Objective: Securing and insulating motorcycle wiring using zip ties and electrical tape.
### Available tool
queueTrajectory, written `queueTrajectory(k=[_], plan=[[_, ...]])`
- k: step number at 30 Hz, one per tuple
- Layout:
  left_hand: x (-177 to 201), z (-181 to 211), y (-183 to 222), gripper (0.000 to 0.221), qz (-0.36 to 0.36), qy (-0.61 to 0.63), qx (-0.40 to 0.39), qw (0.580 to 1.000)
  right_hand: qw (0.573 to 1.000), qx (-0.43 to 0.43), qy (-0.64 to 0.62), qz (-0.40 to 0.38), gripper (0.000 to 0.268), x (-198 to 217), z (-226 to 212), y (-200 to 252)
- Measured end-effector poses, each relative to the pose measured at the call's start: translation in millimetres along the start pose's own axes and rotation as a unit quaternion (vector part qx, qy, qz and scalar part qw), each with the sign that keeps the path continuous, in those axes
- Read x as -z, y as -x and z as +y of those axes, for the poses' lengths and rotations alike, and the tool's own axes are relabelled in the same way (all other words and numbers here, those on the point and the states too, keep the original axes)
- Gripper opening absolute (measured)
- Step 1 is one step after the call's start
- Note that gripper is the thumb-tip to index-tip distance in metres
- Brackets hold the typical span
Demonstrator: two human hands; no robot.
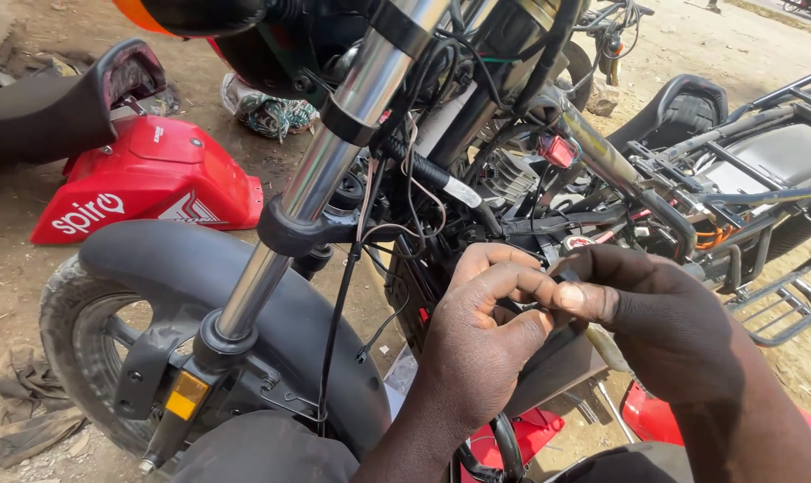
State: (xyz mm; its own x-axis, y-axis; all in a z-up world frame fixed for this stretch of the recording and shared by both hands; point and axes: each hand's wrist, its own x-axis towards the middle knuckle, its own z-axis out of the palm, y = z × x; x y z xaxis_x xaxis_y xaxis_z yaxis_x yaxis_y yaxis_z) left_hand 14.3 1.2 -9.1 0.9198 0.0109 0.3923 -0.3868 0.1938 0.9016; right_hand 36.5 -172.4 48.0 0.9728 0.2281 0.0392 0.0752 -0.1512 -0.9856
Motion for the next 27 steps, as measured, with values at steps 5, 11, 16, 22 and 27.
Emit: queueTrajectory(k=[5, 11, 16, 22, 27], plan=[[7.1, 4.4, 2.1, 0.02, -0.012, 0.048, -0.018, 0.999, 0.996, 0.052, -0.067, -0.003, 0.012, 5.5, 10.3, -1.7], [10.0, 10.2, 0.7, 0.016, -0.013, 0.184, 0.011, 0.983, 0.993, 0.046, -0.076, 0.073, 0.013, 0.4, 13.0, -5.2], [9.2, 8.6, -6.7, 0.02, 0.079, 0.22, 0.094, 0.968, 0.993, 0.041, -0.069, 0.081, 0.003, -15.8, 2.4, 0.2], [17.9, 25.9, -5.4, 0.014, 0.107, 0.1, 0.074, 0.986, 0.994, 0.007, -0.097, 0.045, 0.05, -20.9, -12.8, -4.7], [26.4, 31.1, -4.2, 0.014, 0.106, 0.001, -0.019, 0.994, 0.999, 0.043, 0.017, -0.027, 0.008, -11.2, -8.7, -17.8]])
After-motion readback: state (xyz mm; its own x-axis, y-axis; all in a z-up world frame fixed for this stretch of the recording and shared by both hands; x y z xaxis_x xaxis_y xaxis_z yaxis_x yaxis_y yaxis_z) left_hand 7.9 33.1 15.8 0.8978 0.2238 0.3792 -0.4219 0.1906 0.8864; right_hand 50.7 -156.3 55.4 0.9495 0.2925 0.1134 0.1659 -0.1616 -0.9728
